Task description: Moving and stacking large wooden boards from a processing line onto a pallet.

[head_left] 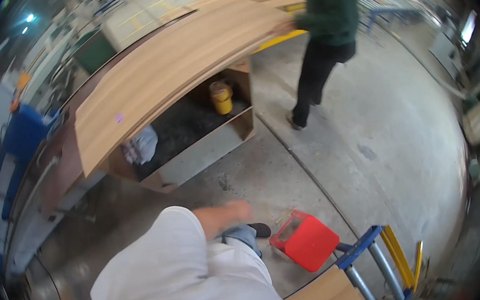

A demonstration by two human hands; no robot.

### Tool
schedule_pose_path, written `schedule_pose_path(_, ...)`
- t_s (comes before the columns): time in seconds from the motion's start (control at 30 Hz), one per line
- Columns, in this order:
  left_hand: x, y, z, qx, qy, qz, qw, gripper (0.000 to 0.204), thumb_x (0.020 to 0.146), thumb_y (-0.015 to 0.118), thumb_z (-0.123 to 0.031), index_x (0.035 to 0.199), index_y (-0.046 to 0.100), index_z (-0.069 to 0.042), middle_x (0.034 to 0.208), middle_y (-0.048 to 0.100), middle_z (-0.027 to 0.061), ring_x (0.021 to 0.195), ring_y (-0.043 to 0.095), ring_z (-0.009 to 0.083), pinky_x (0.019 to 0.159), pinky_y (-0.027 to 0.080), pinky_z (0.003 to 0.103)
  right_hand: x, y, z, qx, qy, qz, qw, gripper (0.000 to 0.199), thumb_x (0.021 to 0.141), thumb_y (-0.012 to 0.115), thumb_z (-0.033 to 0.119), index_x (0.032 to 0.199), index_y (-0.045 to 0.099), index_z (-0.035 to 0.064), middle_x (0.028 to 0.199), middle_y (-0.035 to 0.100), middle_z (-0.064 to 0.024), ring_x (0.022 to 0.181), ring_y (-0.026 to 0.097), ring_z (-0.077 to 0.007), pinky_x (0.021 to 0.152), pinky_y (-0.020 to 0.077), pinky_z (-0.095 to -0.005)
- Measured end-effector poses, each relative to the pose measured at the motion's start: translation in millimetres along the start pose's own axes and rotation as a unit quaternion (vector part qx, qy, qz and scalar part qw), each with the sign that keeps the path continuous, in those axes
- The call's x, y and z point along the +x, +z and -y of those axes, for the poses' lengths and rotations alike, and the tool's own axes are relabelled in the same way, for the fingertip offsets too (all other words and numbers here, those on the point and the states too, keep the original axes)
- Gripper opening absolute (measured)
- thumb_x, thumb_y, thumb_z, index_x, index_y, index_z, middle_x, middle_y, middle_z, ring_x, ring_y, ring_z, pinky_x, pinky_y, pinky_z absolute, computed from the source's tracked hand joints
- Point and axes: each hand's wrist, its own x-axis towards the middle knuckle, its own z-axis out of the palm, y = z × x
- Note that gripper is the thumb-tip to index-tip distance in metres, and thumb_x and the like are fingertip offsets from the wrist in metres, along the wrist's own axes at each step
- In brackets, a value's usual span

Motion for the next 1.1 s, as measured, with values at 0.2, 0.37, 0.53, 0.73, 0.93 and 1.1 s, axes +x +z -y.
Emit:
schedule_pose_path(0.2,-159,100,189,-0.412,-0.395,-0.341,0.747,0.032,0.079,0.058,-0.033,0.096,0.069,-0.008,0.102,0.065,0.0147,0.096,0.062,0.0295,0.082,0.048,0.038,-10,15,4,0.076,-0.054,0.005,0.996,0.059,0.086,0.045,0.055,0.129,0.048,0.015,0.13,0.049,-0.0141,0.112,0.05,-0.0312,0.088,0.039,-0.0509)
schedule_pose_path(0.37,-216,155,222,-0.621,-0.413,-0.436,0.503,0.032,0.084,0.059,-0.034,0.104,0.063,-0.009,0.089,0.064,0.0059,0.075,0.06,0.021,0.066,0.049,0.036,-11,10,2,0.107,-0.073,0.02,0.991,0.057,0.086,0.047,0.05,0.129,0.046,0.0127,0.129,0.049,-0.0152,0.112,0.05,-0.0309,0.088,0.0392,-0.0497)
schedule_pose_path(0.53,-241,109,244,-0.753,-0.289,-0.529,0.264,0.05,0.089,0.055,-0.043,0.124,0.047,-0.008,0.117,0.055,0.0091,0.097,0.058,0.0263,0.078,0.049,0.042,-8,8,0,0.133,-0.085,0.018,0.987,0.056,0.087,0.05,0.045,0.13,0.045,0.0104,0.129,0.049,-0.0163,0.111,0.05,-0.0307,0.088,0.0394,-0.0486)
schedule_pose_path(0.73,-294,25,295,-0.756,-0.095,-0.637,0.117,0.081,0.087,0.05,-0.055,0.141,0.019,-0.003,0.14,0.032,0.019,0.12,0.044,0.0328,0.098,0.039,0.044,13,-29,65,0.15,-0.111,0.045,0.981,0.054,0.087,0.052,0.039,0.13,0.043,0.0076,0.128,0.048,-0.0176,0.111,0.05,-0.0304,0.088,0.0397,-0.0471)
schedule_pose_path(0.93,-310,-23,341,-0.752,0.018,-0.658,-0.044,0.083,0.086,0.05,-0.056,0.14,0.018,-0.002,0.135,0.034,0.0177,0.123,0.04,0.0327,0.104,0.036,0.044,45,-52,162,0.337,-0.129,0.264,0.895,0.056,0.087,0.055,0.031,0.134,0.038,0.0063,0.129,0.048,-0.017,0.11,0.05,-0.0269,0.088,0.0401,-0.0434)
schedule_pose_path(1.1,-301,-30,363,-0.746,-0.01,-0.661,-0.084,0.053,0.091,0.052,-0.038,0.126,0.038,-0.001,0.126,0.044,0.0132,0.12,0.044,0.0254,0.105,0.037,0.04,61,-89,270,0.583,-0.024,0.544,0.603,0.057,0.085,0.058,0.022,0.133,0.038,-0.0017,0.129,0.049,-0.0184,0.113,0.048,-0.0274,0.094,0.0382,-0.0379)
